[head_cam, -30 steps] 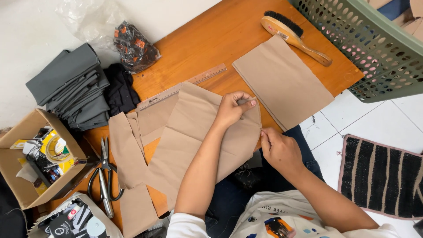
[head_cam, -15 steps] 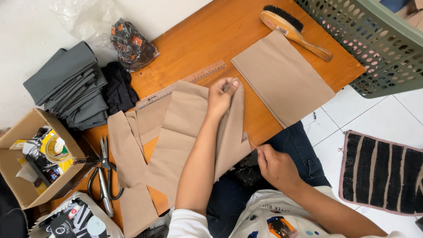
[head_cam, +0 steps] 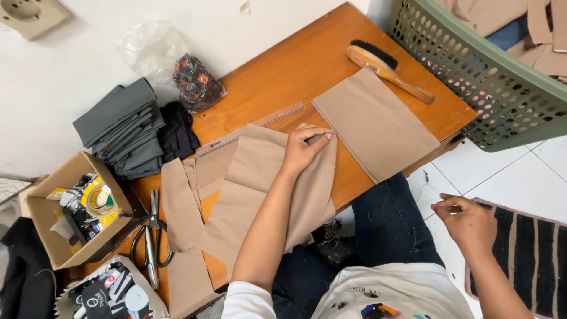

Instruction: Cutting and trimming brown fabric pieces with scissors on a wooden table

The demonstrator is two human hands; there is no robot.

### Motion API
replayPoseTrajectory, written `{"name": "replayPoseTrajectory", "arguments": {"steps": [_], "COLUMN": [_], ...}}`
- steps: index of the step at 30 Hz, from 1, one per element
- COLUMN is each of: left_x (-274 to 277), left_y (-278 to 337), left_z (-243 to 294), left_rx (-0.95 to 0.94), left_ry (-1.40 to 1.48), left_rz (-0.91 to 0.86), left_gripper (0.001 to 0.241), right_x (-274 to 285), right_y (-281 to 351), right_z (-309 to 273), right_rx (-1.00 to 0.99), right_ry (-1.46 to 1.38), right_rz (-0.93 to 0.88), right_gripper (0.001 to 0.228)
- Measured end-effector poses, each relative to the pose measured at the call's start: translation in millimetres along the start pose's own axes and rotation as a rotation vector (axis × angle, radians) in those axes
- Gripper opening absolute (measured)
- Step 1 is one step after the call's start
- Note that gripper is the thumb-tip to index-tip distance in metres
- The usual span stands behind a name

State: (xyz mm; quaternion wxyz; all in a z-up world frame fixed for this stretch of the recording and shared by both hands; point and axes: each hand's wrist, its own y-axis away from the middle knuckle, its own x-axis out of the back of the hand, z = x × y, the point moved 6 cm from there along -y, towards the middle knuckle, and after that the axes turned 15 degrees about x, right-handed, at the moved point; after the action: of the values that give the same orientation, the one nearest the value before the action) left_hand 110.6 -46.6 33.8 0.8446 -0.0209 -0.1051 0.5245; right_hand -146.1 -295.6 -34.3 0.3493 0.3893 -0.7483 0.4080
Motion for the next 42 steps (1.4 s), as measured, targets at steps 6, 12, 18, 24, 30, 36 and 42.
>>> {"name": "replayPoseTrajectory", "arguments": {"steps": [6,12,18,24,30,36,42], "left_x": [-35.5,-61.1,-51.8,-9.4,69.6,124.4,112.6], "left_y": [11.6,48.3,59.8,60.9,36.3,5.5,82.2], "left_z": [9.8,35.0,62.0,62.2,83.0,130.7,242.3], "left_rx": [-0.200,-0.143,-0.158,-0.074,0.170,0.096,-0.586], "left_ry": [-0.505,-0.498,-0.501,-0.932,-0.971,-1.038,-0.958], "left_rz": [-0.234,-0.321,-0.151,-0.070,0.212,0.513,0.792], "left_gripper": [0.009,0.006,0.005,0.052,0.013,0.012,0.011], "right_x": [11.5,-2.2,-51.1,-31.4,-16.7,-46.4,56.9], "right_y": [-10.2,-34.7,-59.3,-82.3,-126.5,-195.3,-193.7], "right_z": [-6.7,-90.2,-120.9,-157.0,-212.1,-272.1,-333.3], "right_rx": [0.031,0.029,0.088,0.135,0.157,0.175,0.833], "right_ry": [0.344,-0.870,-0.895,-0.964,-0.992,-1.213,-1.223], "right_rz": [-0.291,-0.133,-0.136,-0.175,-0.356,-0.271,0.083], "right_gripper": [0.029,0.023,0.021,0.013,0.005,0.005,0.007]}}
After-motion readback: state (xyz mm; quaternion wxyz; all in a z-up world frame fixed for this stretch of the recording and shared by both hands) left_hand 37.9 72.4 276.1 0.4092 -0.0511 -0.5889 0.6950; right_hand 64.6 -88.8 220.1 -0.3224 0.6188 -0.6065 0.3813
